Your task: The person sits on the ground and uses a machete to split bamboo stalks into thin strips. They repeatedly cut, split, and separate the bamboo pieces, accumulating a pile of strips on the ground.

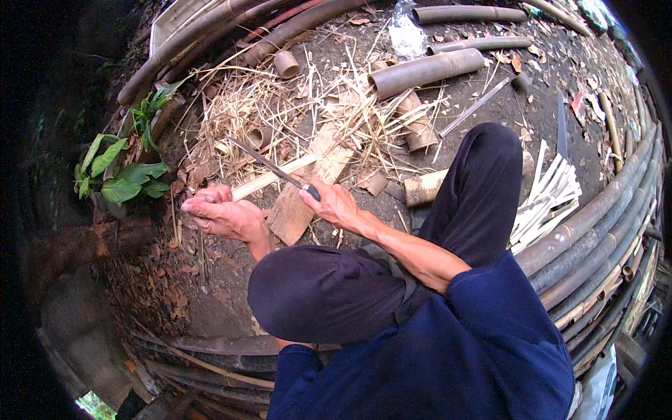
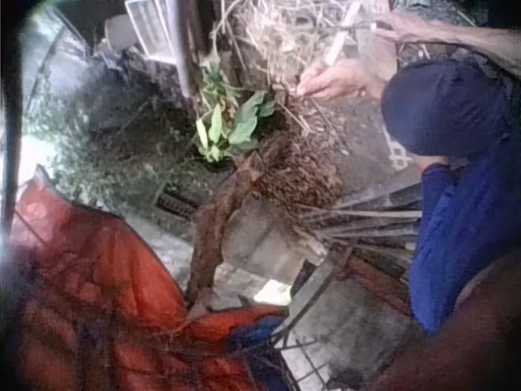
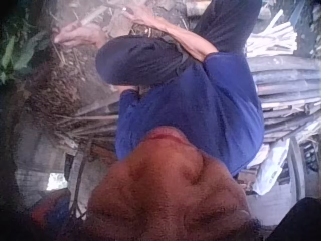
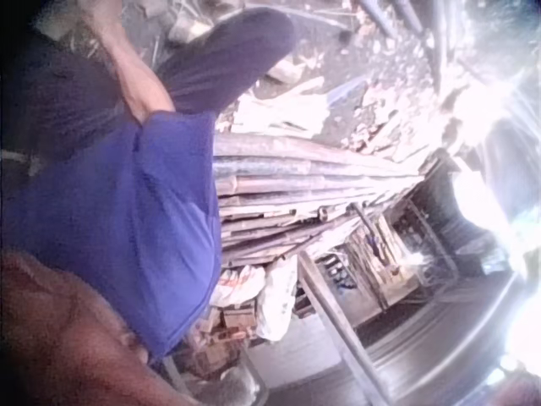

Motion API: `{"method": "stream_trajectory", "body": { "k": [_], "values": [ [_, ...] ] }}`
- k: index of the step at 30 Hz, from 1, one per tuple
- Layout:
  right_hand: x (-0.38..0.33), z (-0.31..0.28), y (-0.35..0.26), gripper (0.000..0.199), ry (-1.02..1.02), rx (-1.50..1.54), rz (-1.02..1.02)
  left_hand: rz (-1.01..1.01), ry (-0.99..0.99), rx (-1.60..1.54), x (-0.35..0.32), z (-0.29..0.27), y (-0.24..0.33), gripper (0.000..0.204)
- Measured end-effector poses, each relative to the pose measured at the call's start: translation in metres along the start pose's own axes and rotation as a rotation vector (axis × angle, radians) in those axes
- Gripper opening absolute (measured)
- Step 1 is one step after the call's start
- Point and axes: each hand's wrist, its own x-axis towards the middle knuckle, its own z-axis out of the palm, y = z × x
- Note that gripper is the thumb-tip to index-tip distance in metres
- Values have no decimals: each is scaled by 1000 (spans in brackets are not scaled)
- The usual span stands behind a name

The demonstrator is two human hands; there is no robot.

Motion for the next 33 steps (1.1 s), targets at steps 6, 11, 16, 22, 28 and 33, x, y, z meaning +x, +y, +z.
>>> {"method": "stream_trajectory", "body": {
  "k": [6,11,16,22,28,33],
  "values": [
    [-2,8,6,43,-12,-19,-52,27,82,62,-6,-2,4,48],
    [2,8,9,42,-51,62,76,0,102,112,9,-12,-3,47],
    [21,-4,75,50,30,-175,125,36,43,82,8,-5,-4,49],
    [7,13,78,52,19,-122,116,41,99,141,23,7,-8,41],
    [8,-11,106,49,149,-119,116,205,-107,229,38,-7,-23,34],
    [-41,-18,15,38,66,-21,-44,-45,-164,97,88,-43,-32,34]
  ]
}}
